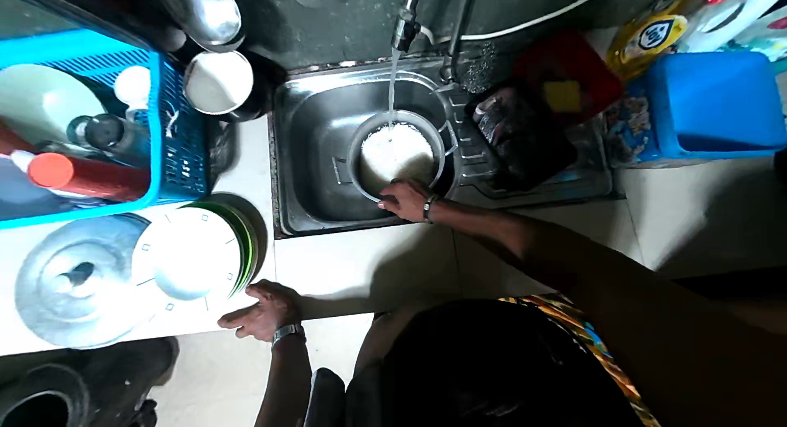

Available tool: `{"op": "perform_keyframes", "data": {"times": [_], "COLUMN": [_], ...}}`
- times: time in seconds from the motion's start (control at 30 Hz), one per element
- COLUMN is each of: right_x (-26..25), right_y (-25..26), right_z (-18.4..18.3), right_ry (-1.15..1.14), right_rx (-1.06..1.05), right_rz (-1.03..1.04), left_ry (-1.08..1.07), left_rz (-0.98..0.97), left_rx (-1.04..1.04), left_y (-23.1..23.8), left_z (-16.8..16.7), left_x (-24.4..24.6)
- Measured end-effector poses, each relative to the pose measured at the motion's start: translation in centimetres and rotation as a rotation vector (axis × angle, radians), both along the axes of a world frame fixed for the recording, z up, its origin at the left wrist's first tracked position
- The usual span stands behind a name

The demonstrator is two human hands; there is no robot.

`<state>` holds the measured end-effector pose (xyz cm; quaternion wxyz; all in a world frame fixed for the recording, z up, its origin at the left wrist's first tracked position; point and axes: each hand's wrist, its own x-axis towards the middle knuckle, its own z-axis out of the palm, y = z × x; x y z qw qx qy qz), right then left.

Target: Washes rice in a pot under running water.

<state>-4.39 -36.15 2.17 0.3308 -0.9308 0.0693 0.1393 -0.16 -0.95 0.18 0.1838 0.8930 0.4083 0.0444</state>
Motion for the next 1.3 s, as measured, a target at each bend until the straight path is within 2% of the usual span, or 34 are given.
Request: {"op": "perform_keyframes", "data": {"times": [0.03, 0.1, 0.17, 0.23, 0.33, 0.47, 0.6, 0.8, 1.3], "right_x": [-0.6, -2.9, -5.9, -9.4, -13.4, -14.7, -14.9, -17.9, -25.7], "right_y": [-1.0, -3.2, -5.6, -8.1, -11.2, -12.0, -11.8, -13.0, -17.4], "right_z": [-0.6, 1.0, 3.1, 3.3, 2.6, 3.5, 4.6, 6.2, 7.4], "right_ry": [-0.097, -0.180, -0.211, -0.245, -0.203, -0.007, 0.089, 0.360, 0.419], "right_rx": [-0.036, -0.151, -0.288, -0.418, -0.582, -0.598, -0.617, -0.639, -0.802], "right_rz": [0.008, -0.010, -0.110, -0.247, -0.394, -0.522, -0.543, -0.521, -0.416], "left_ry": [-0.001, 0.010, 0.002, 0.011, 0.017, 0.018, 0.010, -0.006, -0.008], "left_rz": [0.003, 0.001, -0.002, -0.008, -0.001, -0.016, -0.020, 0.001, 0.006], "left_rx": [0.006, 0.008, -0.005, -0.015, -0.010, 0.001, -0.004, 0.002, -0.040], "left_y": [0.2, 0.4, 0.3, 0.2, 0.3, 0.2, 0.3, 0.5, 0.4], "left_z": [-0.2, -0.5, -0.3, -0.1, -0.1, -0.1, -0.1, -0.8, -0.2], "left_x": [0.0, -0.1, 0.0, 0.0, 0.0, -0.1, -0.2, -0.1, -0.2]}}
